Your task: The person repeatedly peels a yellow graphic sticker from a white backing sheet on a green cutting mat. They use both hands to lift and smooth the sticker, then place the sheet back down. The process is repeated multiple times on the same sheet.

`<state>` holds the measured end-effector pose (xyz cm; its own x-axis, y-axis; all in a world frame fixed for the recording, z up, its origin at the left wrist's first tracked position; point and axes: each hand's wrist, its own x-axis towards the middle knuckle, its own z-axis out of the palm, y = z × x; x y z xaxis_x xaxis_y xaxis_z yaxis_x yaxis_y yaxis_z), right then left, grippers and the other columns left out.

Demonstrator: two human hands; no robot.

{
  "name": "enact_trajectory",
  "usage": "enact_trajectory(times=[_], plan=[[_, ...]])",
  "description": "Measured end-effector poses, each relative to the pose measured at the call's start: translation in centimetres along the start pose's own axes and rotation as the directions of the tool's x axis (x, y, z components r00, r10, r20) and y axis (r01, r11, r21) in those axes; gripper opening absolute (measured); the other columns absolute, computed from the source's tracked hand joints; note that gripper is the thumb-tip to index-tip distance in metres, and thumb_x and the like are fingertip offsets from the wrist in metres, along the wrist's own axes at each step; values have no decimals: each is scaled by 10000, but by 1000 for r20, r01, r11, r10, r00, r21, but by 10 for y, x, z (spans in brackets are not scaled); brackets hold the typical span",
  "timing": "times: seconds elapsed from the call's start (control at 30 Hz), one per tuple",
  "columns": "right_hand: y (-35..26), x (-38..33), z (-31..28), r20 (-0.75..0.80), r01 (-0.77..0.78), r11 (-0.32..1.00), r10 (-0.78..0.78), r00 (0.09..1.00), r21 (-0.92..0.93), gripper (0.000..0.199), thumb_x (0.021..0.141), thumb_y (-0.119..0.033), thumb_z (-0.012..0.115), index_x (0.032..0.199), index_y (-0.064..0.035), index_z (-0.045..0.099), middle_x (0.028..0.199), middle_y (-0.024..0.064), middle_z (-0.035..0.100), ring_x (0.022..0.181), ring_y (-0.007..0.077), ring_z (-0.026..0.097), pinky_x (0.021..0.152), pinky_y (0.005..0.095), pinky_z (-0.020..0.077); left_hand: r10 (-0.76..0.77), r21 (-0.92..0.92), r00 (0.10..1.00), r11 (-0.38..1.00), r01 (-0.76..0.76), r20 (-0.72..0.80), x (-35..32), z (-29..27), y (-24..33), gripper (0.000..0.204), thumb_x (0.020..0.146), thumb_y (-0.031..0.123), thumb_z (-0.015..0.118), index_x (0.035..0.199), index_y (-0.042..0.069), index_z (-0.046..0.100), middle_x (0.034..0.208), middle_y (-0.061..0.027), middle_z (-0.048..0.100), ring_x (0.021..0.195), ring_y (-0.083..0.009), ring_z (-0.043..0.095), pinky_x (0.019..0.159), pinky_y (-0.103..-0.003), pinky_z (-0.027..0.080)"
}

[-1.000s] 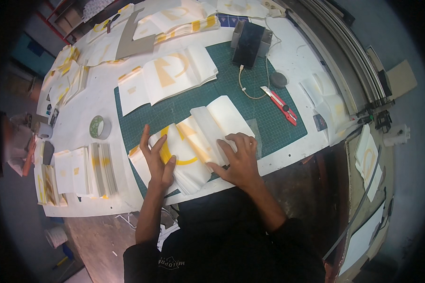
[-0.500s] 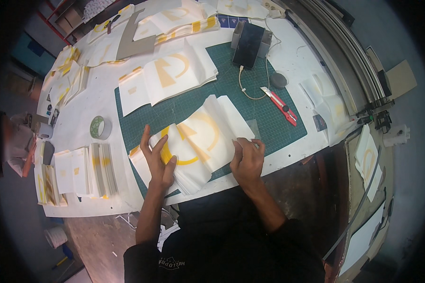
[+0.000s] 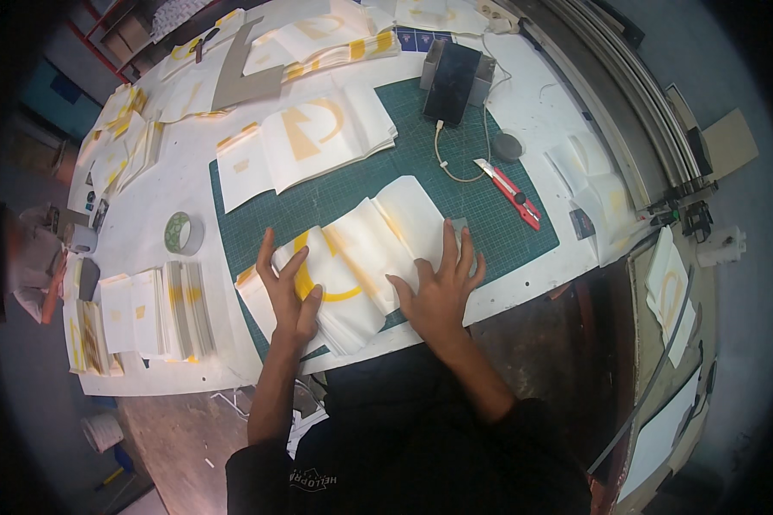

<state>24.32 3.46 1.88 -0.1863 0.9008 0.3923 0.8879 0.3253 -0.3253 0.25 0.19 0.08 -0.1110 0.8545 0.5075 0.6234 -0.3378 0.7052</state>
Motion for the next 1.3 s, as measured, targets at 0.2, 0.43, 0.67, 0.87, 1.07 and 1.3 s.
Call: enact_trajectory(times=[0.2, 0.43, 0.67, 0.87, 1.07, 1.3], plan=[[-30, -9, -6, -106, 81, 956, -52, 993, 281, 178, 779, -167, 830, 851, -56, 711, 1491, 259, 486, 1426, 474, 397, 1121, 660, 236, 21, -4, 1000, 1000, -21, -17, -1, 0, 1, 524, 802, 123, 670, 1324, 74, 666, 1628, -326, 202, 1522, -503, 197, 1228, -623, 178], [-55, -12, -35, -98, 262, 808, -248, 964, 528, 272, 759, -91, 864, 971, -28, 706, 1293, 203, 636, 1198, 371, 613, 1071, 488, 398, 95, 44, 995, 994, -96, 27, -1, -2, 4, 326, 766, 51, 664, 1064, 109, 784, 1597, -305, 276, 1507, -503, 221, 1236, -614, 173], [-2, 2, -11, -204, 86, 965, -35, 978, 248, 433, 752, -40, 859, 1136, 15, 667, 1004, 122, 699, 946, 282, 651, 876, 428, 442, 30, 8, 999, 1000, -30, -28, -3, -2, 0, 175, 755, 85, 662, 913, 83, 736, 1529, -300, 359, 1494, -516, 237, 1221, -641, 177], [3, -6, -4, -178, 149, 885, -76, 981, 440, 220, 788, -53, 835, 983, -15, 740, 1020, 109, 704, 971, 288, 646, 913, 433, 415, 46, -32, 997, 998, -48, -64, -4, 1, -7, 196, 797, 167, 618, 933, 45, 690, 1516, -322, 363, 1484, -535, 249, 1210, -661, 175], [-7, -8, 3, -59, 143, 938, -131, 990, 316, 265, 841, -176, 813, 1027, -22, 702, 1212, 198, 615, 1139, 352, 571, 953, 479, 415, 52, -42, 994, 998, -56, -94, -7, 1, -11, 239, 861, 247, 576, 919, 30, 656, 1509, -325, 365, 1484, -533, 251, 1198, -667, 186], [-12, -3, 8, 118, -170, 944, 141, 983, 284, 500, 840, -100, 813, 1266, 41, 592, 1124, 226, 632, 1041, 382, 638, 898, 470, 515, 86, -14, 988, 996, -88, -128, -6, 3, -10, 234, 830, 265, 662, 879, 36, 651, 1493, -311, 353, 1474, -531, 267, 1185, -667, 216]])
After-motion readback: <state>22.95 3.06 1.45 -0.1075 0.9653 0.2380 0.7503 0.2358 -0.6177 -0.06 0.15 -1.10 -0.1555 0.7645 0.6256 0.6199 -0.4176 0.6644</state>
